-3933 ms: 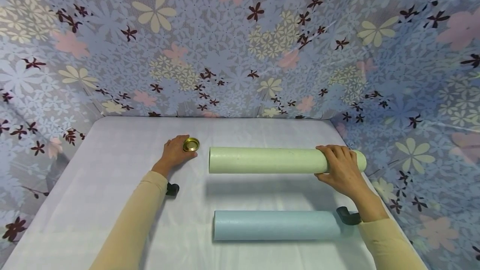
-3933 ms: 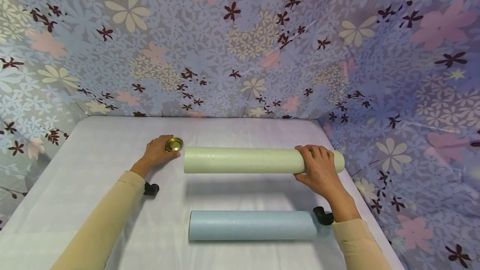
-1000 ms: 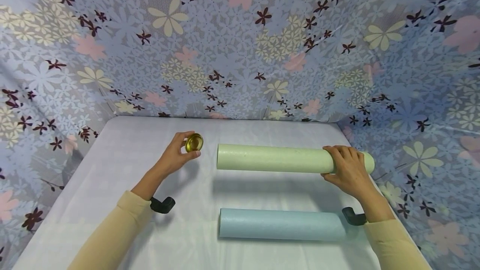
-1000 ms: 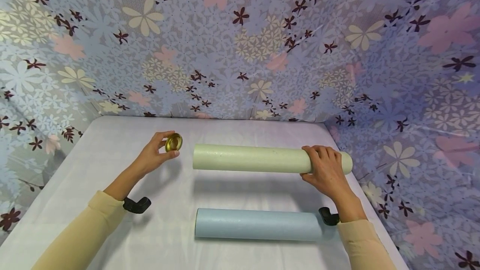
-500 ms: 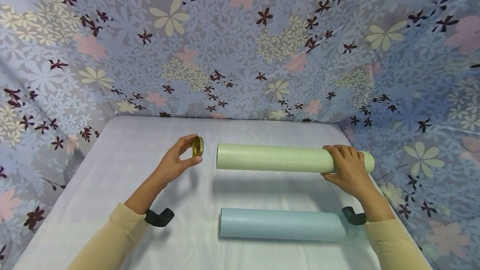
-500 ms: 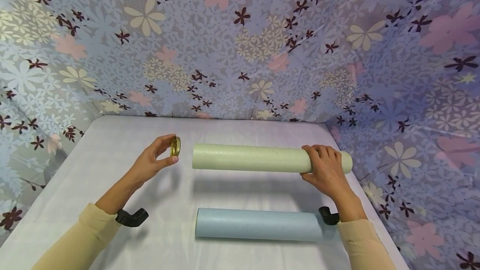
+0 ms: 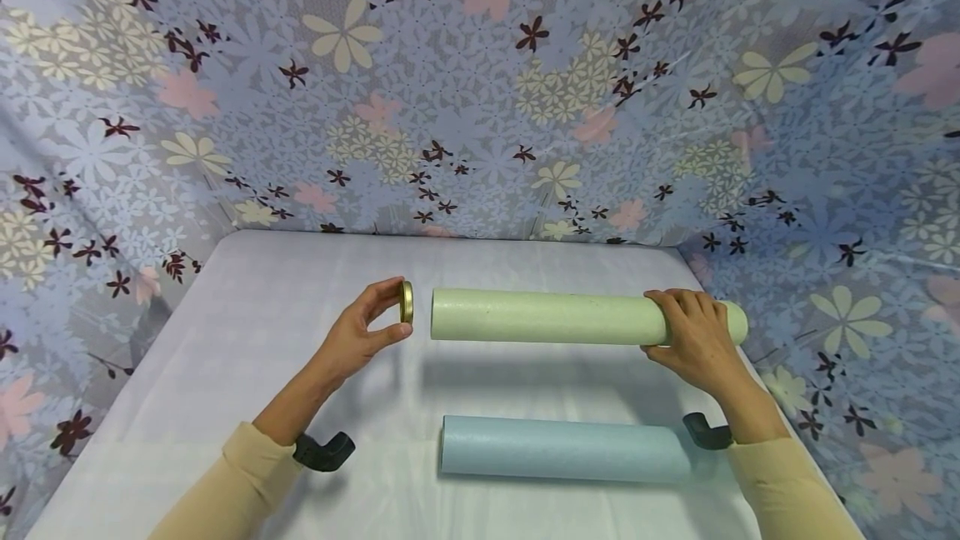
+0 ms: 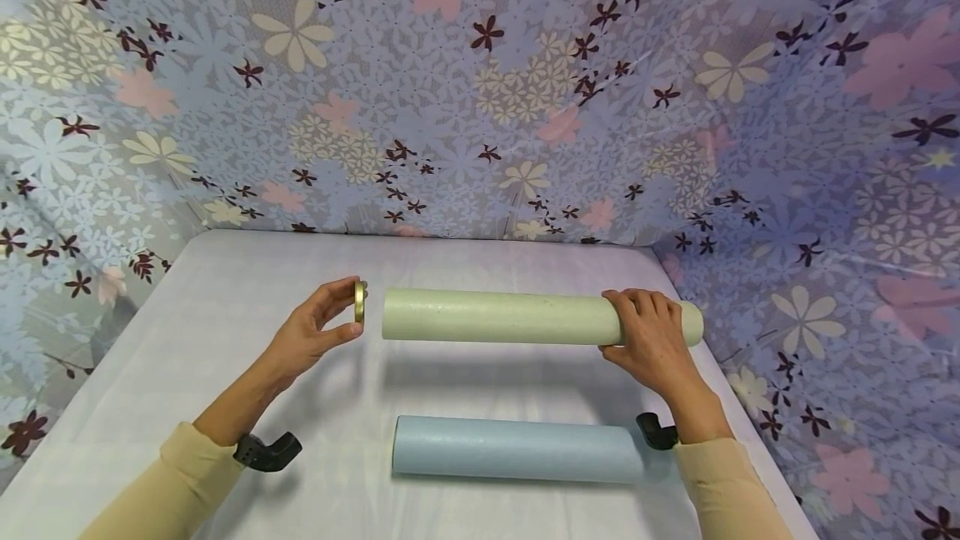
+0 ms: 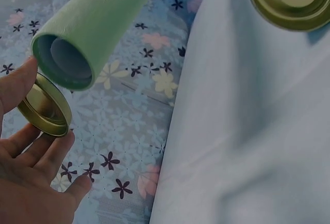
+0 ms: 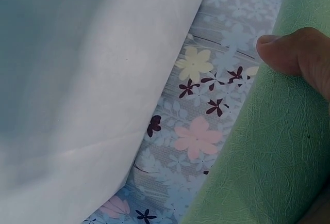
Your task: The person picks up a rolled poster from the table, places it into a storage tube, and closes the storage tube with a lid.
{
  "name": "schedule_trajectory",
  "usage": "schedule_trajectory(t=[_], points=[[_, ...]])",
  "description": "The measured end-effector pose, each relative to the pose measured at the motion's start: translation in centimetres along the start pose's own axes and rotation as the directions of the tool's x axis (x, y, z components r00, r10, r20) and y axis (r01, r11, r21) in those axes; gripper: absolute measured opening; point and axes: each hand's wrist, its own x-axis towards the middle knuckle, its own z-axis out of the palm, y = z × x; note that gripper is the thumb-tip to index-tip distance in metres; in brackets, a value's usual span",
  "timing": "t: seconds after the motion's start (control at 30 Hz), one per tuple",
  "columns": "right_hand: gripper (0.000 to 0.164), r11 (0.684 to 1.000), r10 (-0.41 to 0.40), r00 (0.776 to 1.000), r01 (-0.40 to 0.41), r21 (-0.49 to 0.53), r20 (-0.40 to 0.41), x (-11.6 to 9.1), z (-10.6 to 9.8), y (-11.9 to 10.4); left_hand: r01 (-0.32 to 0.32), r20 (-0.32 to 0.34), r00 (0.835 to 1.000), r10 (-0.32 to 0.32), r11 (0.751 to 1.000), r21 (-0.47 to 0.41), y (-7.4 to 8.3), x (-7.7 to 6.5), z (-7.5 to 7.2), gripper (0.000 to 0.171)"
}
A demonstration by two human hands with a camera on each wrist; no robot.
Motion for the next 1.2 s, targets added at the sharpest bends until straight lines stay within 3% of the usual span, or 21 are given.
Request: schedule_trajectory(t=[0.27, 0.67, 1.2], points=[[0.084, 1.0, -0.001, 1.0, 0.001, -0.002, 0.001, 0.1, 0.0, -0.1, -0.007, 0.035, 0.999, 0.006, 1.0, 0.027, 0.1, -0.5, 0.7, 0.07], [0.085, 1.0, -0.011, 1.0, 0.011, -0.004, 0.002, 0.2, 0.0, -0.4, -0.026, 0.082, 0.996, 0.027, 1.0, -0.009, 0.5, -0.7, 1.3, 0.069], [0.085, 0.999, -0.033, 0.999, 0.034, 0.016, -0.012, 0.2, 0.1, -0.3, -0.05, 0.078, 0.996, 0.046, 0.998, 0.046, 0.5, -0.7, 1.6, 0.068]])
